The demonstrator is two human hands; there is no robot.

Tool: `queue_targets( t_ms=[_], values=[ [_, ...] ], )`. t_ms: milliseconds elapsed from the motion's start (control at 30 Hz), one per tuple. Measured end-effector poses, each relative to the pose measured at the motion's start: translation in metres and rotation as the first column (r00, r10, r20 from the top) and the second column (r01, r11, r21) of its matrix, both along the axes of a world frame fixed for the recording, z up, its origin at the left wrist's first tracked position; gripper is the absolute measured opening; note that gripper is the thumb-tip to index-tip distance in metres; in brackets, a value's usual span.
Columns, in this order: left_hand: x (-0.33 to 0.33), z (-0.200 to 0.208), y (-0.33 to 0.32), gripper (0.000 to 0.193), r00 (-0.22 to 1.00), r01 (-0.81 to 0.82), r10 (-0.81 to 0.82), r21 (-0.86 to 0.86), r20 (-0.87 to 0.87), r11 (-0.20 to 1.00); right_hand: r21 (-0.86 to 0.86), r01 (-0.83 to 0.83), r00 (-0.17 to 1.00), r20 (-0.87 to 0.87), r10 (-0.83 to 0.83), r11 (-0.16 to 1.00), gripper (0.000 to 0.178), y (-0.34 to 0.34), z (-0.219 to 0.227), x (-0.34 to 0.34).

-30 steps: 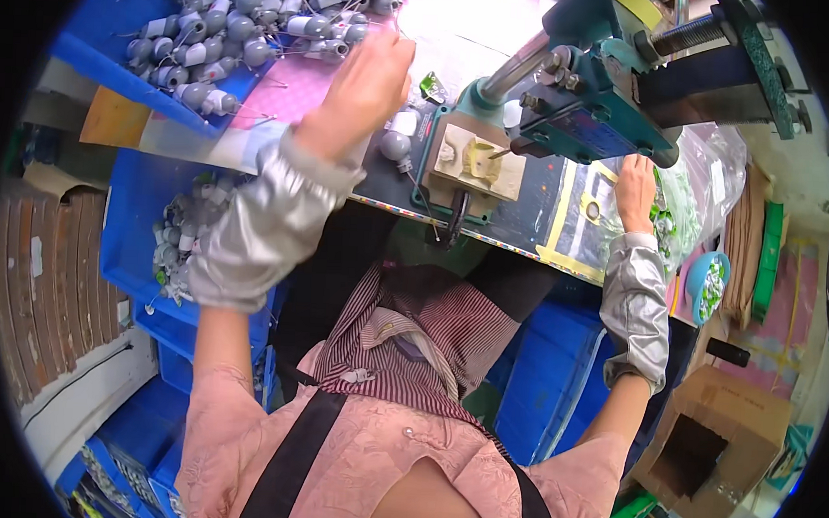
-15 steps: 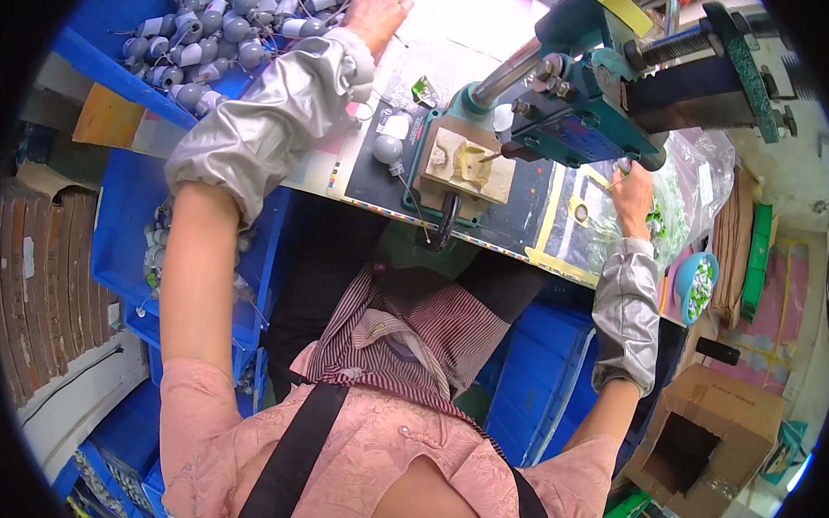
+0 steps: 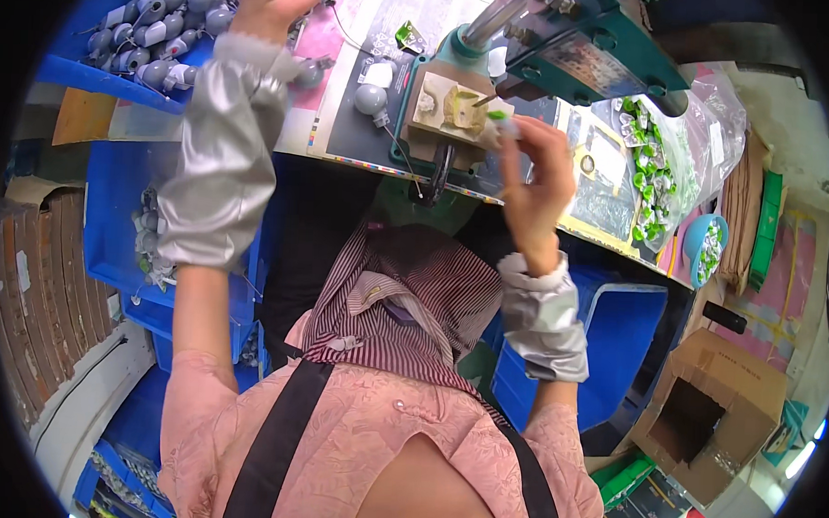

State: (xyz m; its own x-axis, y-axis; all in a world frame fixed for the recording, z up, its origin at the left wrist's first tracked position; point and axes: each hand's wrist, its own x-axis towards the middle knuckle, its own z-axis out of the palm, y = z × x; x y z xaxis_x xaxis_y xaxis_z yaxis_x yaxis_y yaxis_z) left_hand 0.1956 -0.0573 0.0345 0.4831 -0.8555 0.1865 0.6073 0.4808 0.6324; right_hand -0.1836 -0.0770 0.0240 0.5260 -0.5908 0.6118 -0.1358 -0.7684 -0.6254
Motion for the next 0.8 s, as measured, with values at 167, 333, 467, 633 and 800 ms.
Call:
queue_targets(
  t_ms=[167, 333, 467, 633, 800],
  values=[
    [-0.092, 0.031, 0.058, 0.016, 0.944, 0.131, -0.118, 0.021, -0.307, 0.991, -0.411, 0.021, 0.981, -0.167, -0.098, 0.911, 0.027, 0.009, -0.013, 0.025],
    [-0.108, -0.008, 0.119, 0.037, 0.82, -0.261, -0.069, 0.478, 0.568, 0.839, -0.146, 0.039, 0.988, -0.145, -0.061, 0.988, 0.029, 0.002, -0.002, -0.005],
    [-0.118, -0.015, 0.138, 0.041, 0.466, -0.624, -0.37, 0.595, 0.804, 0.506, 0.099, 0.404, 0.915, -0.061, -0.4, 0.909, 0.033, -0.038, 0.008, -0.042],
    [-0.135, -0.022, 0.141, 0.045, -0.341, -0.866, -0.49, -0.065, 0.802, 0.496, 0.565, 0.33, 0.917, 0.0, -0.4, 0.756, 0.024, -0.095, -0.003, -0.111],
    [-0.115, -0.04, 0.123, 0.041, -0.548, -0.559, -0.155, -0.222, 0.822, 0.799, 0.444, 0.446, 0.882, -0.071, -0.465, 0.777, 0.032, -0.104, -0.018, -0.117]
  ],
)
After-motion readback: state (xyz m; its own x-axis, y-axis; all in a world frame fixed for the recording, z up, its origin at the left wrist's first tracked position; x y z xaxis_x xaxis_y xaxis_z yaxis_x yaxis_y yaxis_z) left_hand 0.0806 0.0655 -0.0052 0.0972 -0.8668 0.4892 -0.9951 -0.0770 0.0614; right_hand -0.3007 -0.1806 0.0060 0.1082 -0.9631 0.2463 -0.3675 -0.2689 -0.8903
